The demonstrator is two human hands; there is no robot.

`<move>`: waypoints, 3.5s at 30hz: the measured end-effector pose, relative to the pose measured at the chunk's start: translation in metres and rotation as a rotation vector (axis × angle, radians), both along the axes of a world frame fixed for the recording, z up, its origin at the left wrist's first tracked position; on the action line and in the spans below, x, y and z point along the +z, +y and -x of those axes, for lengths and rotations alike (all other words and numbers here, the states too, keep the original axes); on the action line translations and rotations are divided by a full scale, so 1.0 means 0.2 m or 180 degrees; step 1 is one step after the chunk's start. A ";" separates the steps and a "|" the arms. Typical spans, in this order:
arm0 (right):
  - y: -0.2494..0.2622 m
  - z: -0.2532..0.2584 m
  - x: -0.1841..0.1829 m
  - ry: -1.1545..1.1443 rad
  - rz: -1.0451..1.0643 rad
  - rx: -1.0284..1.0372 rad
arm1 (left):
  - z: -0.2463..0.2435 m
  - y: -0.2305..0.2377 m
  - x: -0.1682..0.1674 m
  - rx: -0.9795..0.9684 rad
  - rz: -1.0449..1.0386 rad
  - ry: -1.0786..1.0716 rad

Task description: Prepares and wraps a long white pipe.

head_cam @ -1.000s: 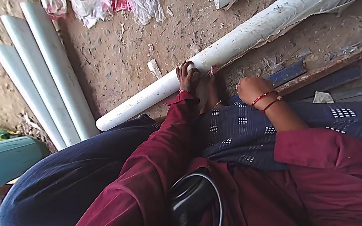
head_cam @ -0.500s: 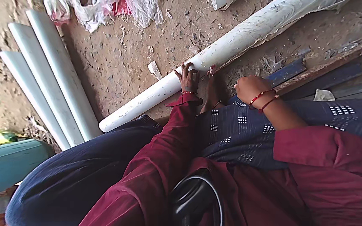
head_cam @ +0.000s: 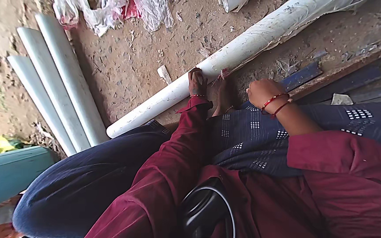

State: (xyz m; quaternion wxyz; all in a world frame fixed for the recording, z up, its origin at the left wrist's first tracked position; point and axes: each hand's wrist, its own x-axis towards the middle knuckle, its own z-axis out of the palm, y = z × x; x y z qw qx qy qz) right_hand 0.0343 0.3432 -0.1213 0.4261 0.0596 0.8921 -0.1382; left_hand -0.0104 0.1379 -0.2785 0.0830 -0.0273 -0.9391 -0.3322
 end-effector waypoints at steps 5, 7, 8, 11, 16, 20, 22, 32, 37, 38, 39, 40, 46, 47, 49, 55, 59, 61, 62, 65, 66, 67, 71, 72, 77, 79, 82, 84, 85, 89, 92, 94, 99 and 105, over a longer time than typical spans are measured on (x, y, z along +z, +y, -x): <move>0.00 0.00 0.01 0.0000 0.0025 0.0011 | 0.03 -0.17 -0.01 0.0390 -0.0014 0.0212; 0.00 0.00 0.00 0.0004 0.0027 0.0013 | 0.03 -0.26 -0.01 0.0534 0.0070 0.0150; 0.00 0.00 0.00 0.0001 0.0026 0.0019 | 0.03 -0.29 -0.03 0.0481 0.0096 0.0210; 0.00 0.00 0.00 0.0003 0.0028 0.0019 | 0.01 -0.31 -0.08 0.0204 -0.0021 0.0327; 0.00 0.00 -0.01 -0.0001 0.0011 0.0032 | 0.01 -0.26 -0.11 -0.0172 0.0137 0.0537; 0.00 0.00 -0.01 0.0021 0.0018 0.0026 | 0.01 -0.26 -0.10 -0.0392 0.0235 0.0564; 0.00 0.00 -0.01 0.0044 0.0041 0.0023 | 0.01 -0.26 -0.10 -0.0458 0.0224 0.0582; 0.00 -0.01 -0.01 0.0004 -0.0009 0.0030 | 0.02 -0.22 -0.08 -0.0148 0.0085 0.0286; -0.01 -0.01 -0.01 0.0017 -0.0066 0.0052 | 0.02 -0.23 -0.07 -0.0188 0.0054 0.0009; -0.01 -0.01 -0.01 0.0021 -0.0070 0.0053 | 0.02 -0.23 -0.07 -0.0159 -0.0026 -0.0044; -0.01 -0.01 -0.01 0.0012 -0.0074 0.0056 | 0.02 -0.24 -0.07 -0.0165 -0.0128 -0.0007; -0.02 -0.02 -0.01 -0.0007 -0.0072 0.0057 | 0.02 -0.25 -0.09 -0.0169 -0.0244 0.0024; -0.02 -0.01 -0.02 0.0018 -0.0055 0.0089 | 0.06 -0.14 -0.01 0.0443 -0.0029 -0.1017; -0.02 -0.01 -0.02 0.0016 -0.0049 0.0097 | 0.06 -0.12 0.00 0.0534 0.0008 -0.1075; -0.01 -0.02 -0.02 -0.0002 -0.0047 0.0105 | 0.07 -0.10 0.01 0.0589 0.0004 -0.1197; -0.01 -0.01 -0.03 -0.0038 -0.0056 0.0055 | 0.09 -0.09 0.00 0.0637 0.0043 -0.1189; -0.01 -0.02 -0.03 -0.0045 -0.0071 0.0051 | 0.02 -0.13 -0.08 0.0307 0.0415 -0.0583; -0.01 -0.02 -0.03 -0.0030 -0.0073 0.0044 | 0.00 -0.16 -0.14 0.0169 0.0091 -0.0109; -0.01 -0.02 -0.02 -0.0040 -0.0067 0.0043 | -0.01 -0.18 -0.15 0.0114 -0.0090 -0.0018; -0.02 -0.02 -0.02 -0.0040 -0.0030 0.0069 | 0.01 -0.19 -0.10 0.0117 -0.0357 -0.0367; -0.02 -0.02 -0.02 -0.0027 -0.0033 0.0082 | 0.02 -0.19 -0.08 0.0183 -0.0351 -0.0456; -0.02 -0.01 -0.02 -0.0021 -0.0040 0.0091 | 0.03 -0.18 -0.09 0.0257 -0.0300 -0.0447; -0.01 -0.02 -0.03 -0.0034 -0.0041 0.0076 | 0.04 -0.12 -0.05 0.0382 0.0038 -0.0691; -0.01 -0.02 -0.03 -0.0032 -0.0039 0.0081 | 0.05 -0.10 -0.03 0.0373 0.0084 -0.0752; -0.01 -0.01 -0.04 -0.0042 -0.0017 0.0074 | 0.06 0.06 0.08 -0.0021 0.0500 -0.0659; -0.01 -0.01 -0.03 -0.0066 -0.0011 0.0069 | 0.08 0.12 0.15 -0.0043 0.0766 -0.1013; -0.02 -0.01 -0.02 -0.0068 -0.0025 0.0049 | 0.13 0.18 0.21 -0.0149 0.1218 -0.1251; -0.02 -0.01 -0.01 -0.0085 -0.0029 0.0047 | 0.16 0.22 0.25 -0.0240 0.1540 -0.1530; -0.02 -0.01 -0.01 -0.0094 -0.0021 0.0044 | 0.18 0.24 0.26 -0.0330 0.1685 -0.1608; -0.02 0.00 -0.02 -0.0110 -0.0011 0.0034 | 0.24 0.29 0.28 -0.0855 0.1842 -0.1687; -0.02 0.00 -0.02 -0.0084 0.0024 0.0001 | 0.22 0.28 0.24 -0.1361 0.1224 -0.1709; -0.01 -0.01 0.01 -0.0122 0.0075 -0.0056 | 0.15 0.35 0.32 -0.1051 0.1457 -0.2285; -0.01 0.00 -0.01 -0.0188 0.0055 -0.0003 | 0.07 0.47 0.35 -0.0234 0.2043 -0.3161; -0.01 -0.01 0.01 -0.0180 0.0101 -0.0108 | 0.00 0.27 0.08 -0.0889 0.1309 -0.2376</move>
